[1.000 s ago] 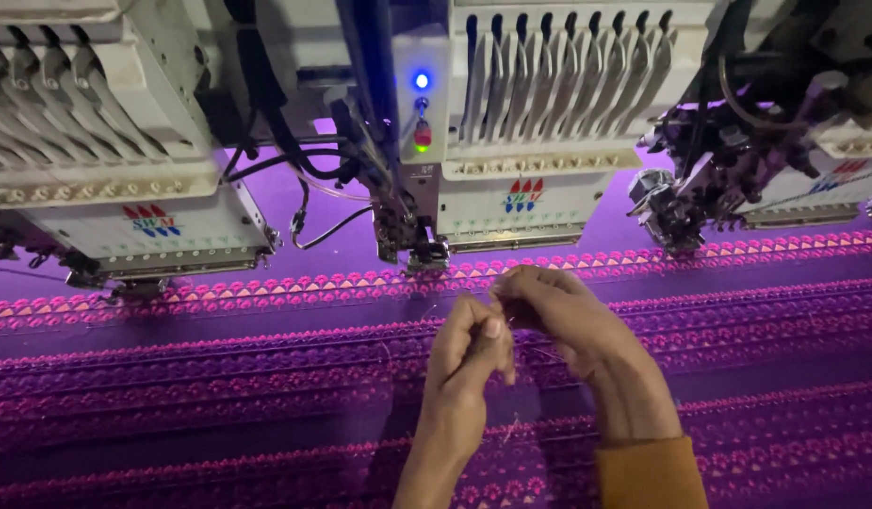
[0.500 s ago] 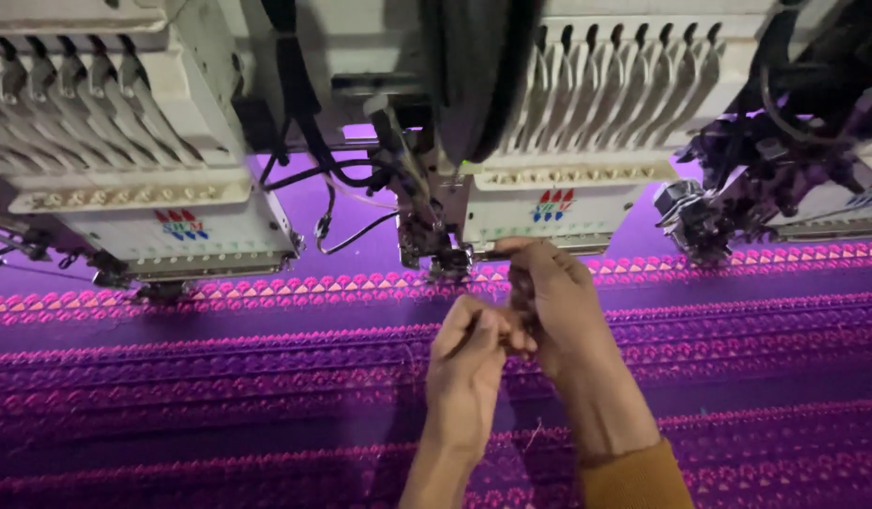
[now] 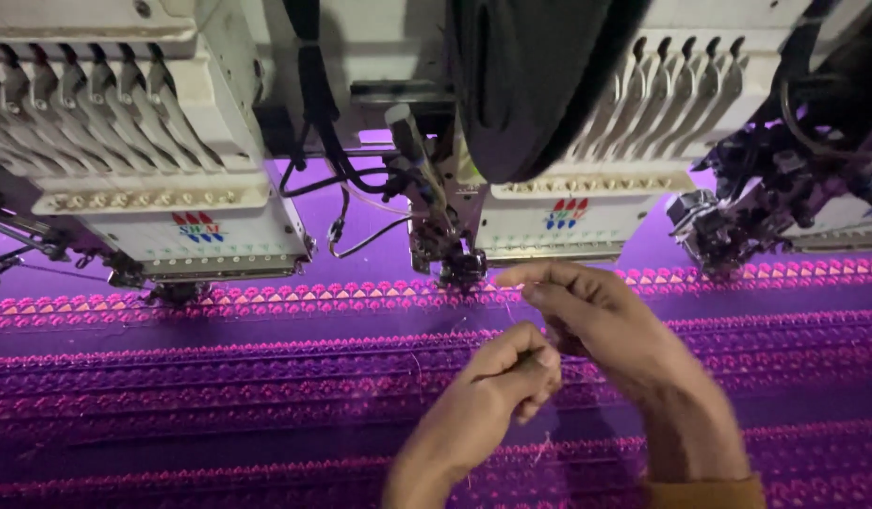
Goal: The person threads an industrial multi-head embroidery machine by hand, pulling purple thread through a series of guides and needles on one of the embroidery heads.
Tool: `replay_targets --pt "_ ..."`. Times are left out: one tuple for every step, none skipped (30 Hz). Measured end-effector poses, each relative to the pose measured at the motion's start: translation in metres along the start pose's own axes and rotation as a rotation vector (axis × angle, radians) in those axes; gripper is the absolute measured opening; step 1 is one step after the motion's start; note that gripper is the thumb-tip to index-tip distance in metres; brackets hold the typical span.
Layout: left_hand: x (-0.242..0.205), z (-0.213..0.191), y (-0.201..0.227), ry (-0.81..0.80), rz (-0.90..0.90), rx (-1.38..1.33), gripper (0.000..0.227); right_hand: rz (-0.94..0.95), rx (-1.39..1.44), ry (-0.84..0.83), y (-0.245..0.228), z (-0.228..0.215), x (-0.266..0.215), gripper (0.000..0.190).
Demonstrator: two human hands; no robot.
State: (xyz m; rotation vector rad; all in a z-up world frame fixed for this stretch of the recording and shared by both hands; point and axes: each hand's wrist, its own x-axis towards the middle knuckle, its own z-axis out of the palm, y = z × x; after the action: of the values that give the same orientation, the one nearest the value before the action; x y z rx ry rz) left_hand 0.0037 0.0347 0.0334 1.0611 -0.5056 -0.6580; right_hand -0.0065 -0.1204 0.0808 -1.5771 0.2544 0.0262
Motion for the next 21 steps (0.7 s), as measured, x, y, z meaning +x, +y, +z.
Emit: replay_targets --pt "-0.006 0.002 0.010 -0.078 -0.153 0.136 0.023 0.002 -0.104 -0.050 -0.001 -0.007 -0.009 0.029" --pt "-0.011 0.005 0.023 -0.081 -0.162 0.125 0.023 0.015 -0.106 -0.045 -0.001 -0.007 -0.012 0.029" --pt "-0.013 0.003 0.037 -0.044 -0.222 0.323 0.019 0.030 -0.240 -0.187 -0.002 -0.006 -0.010 0.035" --pt "-0.014 0.003 0.052 -0.007 -0.281 0.521 0.020 0.045 -0.376 -0.328 -0.003 -0.006 -0.008 0.042" --pt "-0.013 -0.004 0.046 -0.015 -0.287 0.516 0.020 0.054 -0.374 -0.321 -0.002 -0.003 -0.009 0.042" --pt "-0.012 -0.010 0.041 0.047 -0.055 0.378 0.019 0.075 -0.444 -0.500 -0.001 0.000 -0.010 0.040" --pt "-0.009 -0.019 0.035 0.102 0.187 0.242 0.019 0.081 -0.517 -0.677 0.000 0.003 -0.008 0.040" --pt "-0.008 -0.031 0.027 0.093 0.191 0.244 0.019 0.077 -0.519 -0.669 0.000 0.005 -0.009 0.040" --pt "-0.009 -0.041 0.021 0.226 0.053 0.572 0.022 0.089 -0.446 -0.728 0.000 0.006 -0.011 0.038" --pt "-0.010 -0.051 0.014 0.354 -0.092 0.899 0.030 0.101 -0.372 -0.786 -0.001 0.008 -0.013 0.035" --pt "-0.011 -0.043 0.022 0.352 -0.090 0.900 0.030 0.100 -0.372 -0.783 0.000 0.006 -0.013 0.035" --pt "-0.012 -0.036 0.030 0.292 -0.312 0.906 0.039 0.110 -0.372 -0.714 0.001 0.005 -0.012 0.028" --pt "-0.013 -0.029 0.040 0.236 -0.535 0.902 0.048 0.122 -0.371 -0.650 0.000 0.003 -0.011 0.023" --pt "-0.009 -0.036 0.032 0.237 -0.536 0.901 0.048 0.122 -0.371 -0.651 0.006 0.000 -0.005 0.023" --pt "-0.007 -0.043 0.022 0.238 -0.296 0.883 0.041 0.074 -0.348 -0.631 0.013 -0.005 -0.001 0.022" --pt "-0.005 -0.048 0.012 0.238 -0.058 0.855 0.048 0.026 -0.325 -0.611 0.021 -0.010 0.002 0.020" --pt "-0.006 -0.048 0.009 0.227 -0.050 0.848 0.048 0.028 -0.333 -0.599 0.024 -0.013 0.002 0.020" --pt "-0.006 -0.047 0.006 0.168 0.014 0.622 0.044 -0.022 -0.238 -0.549 0.026 -0.016 0.002 0.021" --pt "-0.006 -0.046 0.005 0.101 0.068 0.398 0.041 -0.074 -0.139 -0.492 0.028 -0.020 0.001 0.022" --pt "0.001 -0.044 -0.004 0.083 0.068 0.393 0.041 -0.073 -0.142 -0.473 0.032 -0.022 -0.002 0.022" --pt "0.007 -0.044 -0.011 0.139 0.164 0.287 0.039 -0.125 -0.072 -0.483 0.035 -0.022 -0.005 0.021"
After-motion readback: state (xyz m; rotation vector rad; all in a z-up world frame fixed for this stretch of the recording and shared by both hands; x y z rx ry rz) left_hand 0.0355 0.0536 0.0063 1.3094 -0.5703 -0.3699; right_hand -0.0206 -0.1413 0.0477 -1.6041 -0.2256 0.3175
